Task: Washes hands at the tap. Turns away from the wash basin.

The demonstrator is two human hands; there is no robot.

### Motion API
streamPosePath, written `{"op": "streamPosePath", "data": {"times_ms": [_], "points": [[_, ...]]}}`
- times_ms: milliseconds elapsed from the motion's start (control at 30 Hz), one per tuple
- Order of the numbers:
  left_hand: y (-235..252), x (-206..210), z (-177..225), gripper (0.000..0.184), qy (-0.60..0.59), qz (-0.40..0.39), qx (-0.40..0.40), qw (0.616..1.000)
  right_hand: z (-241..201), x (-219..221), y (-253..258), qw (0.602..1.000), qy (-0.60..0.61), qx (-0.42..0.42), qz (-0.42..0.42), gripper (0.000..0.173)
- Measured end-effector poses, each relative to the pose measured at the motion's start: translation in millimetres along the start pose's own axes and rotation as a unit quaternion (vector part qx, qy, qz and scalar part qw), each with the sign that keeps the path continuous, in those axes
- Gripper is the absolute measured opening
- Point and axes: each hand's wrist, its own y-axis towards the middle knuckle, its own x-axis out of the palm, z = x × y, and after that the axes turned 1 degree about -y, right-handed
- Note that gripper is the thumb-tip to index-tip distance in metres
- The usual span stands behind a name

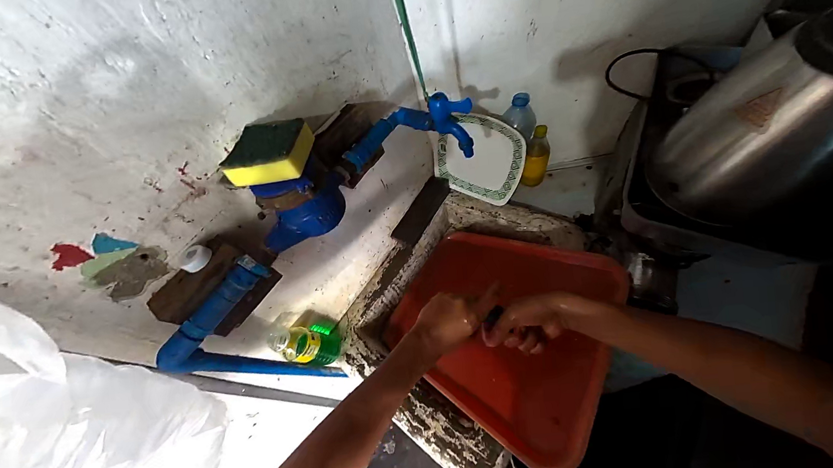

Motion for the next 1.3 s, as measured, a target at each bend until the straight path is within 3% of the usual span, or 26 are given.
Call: {"op": "streamPosePath", "data": {"times_ms": [67, 167, 233, 300, 367, 400, 467, 500, 533, 600, 667, 767, 867, 933, 1033, 1100, 1167, 1233, 1300], "points": [[-8, 11, 12, 0.051, -0.013, 0.061, 0.04, 0.997, -4, -9, -8, 0.997, -0.077, 0.013, 0.019, 0.003], [-10, 15, 29, 0.038, -0.012, 0.149, 0.01, 0.989, -2, -10, -15, 0.998, -0.056, -0.027, 0.022, 0.007], [-11, 11, 35, 0.04, -0.097, 0.161, -0.079, 0.979, -5, -12, -28, 0.991, -0.043, -0.106, 0.066, 0.039], [-11, 12, 33, 0.041, -0.245, 0.19, -0.176, 0.934, -18, -9, -50, 0.967, -0.113, -0.165, 0.16, 0.071], [-13, 19, 31, 0.034, -0.41, 0.249, -0.251, 0.841, -21, 4, -69, 0.902, -0.245, -0.212, 0.286, 0.071], [-15, 23, 34, 0.027, -0.509, 0.268, -0.281, 0.769, -13, 15, -72, 0.84, -0.317, -0.261, 0.354, 0.067], [-18, 24, 50, 0.016, -0.706, 0.278, -0.293, 0.581, 22, 31, -50, 0.671, -0.424, -0.418, 0.442, 0.061], [-21, 22, 61, 0.015, -0.777, 0.263, -0.274, 0.501, 37, 37, -34, 0.594, -0.461, -0.477, 0.454, 0.06], [-23, 21, 73, 0.02, -0.832, 0.243, -0.242, 0.436, 48, 43, -21, 0.544, -0.497, -0.499, 0.456, 0.062], [-31, 20, 91, 0.04, -0.898, 0.173, -0.181, 0.361, 54, 46, -10, 0.505, -0.53, -0.507, 0.456, 0.056], [-44, 21, 98, 0.05, -0.924, 0.088, -0.114, 0.355, 43, 39, -12, 0.498, -0.503, -0.555, 0.437, 0.043], [-63, 26, 103, 0.042, -0.941, -0.028, 0.029, 0.337, 22, 42, -27, 0.498, -0.475, -0.626, 0.367, 0.028], [-66, 34, 112, 0.024, -0.936, -0.098, 0.146, 0.304, -12, 54, -35, 0.435, -0.514, -0.658, 0.336, 0.019], [-65, 28, 118, 0.014, -0.916, -0.122, 0.172, 0.342, -31, 61, -35, 0.397, -0.541, -0.668, 0.323, 0.033], [-64, 14, 110, 0.012, -0.883, -0.091, 0.112, 0.447, -50, 56, -41, 0.417, -0.601, -0.608, 0.309, 0.03], [-60, 0, 97, 0.013, -0.859, -0.038, 0.013, 0.51, -64, 45, -45, 0.468, -0.659, -0.505, 0.304, 0.029], [-50, -15, 76, 0.011, -0.799, 0.011, -0.094, 0.594, -86, 42, -56, 0.578, -0.713, -0.296, 0.264, 0.022], [-38, -25, 53, 0.004, -0.651, 0.045, -0.184, 0.735, -104, 45, -56, 0.646, -0.708, -0.131, 0.254, 0.026], [-32, -41, 39, 0.01, -0.446, 0.062, -0.217, 0.866, -110, 46, -54, 0.676, -0.679, -0.069, 0.278, 0.026]]}}
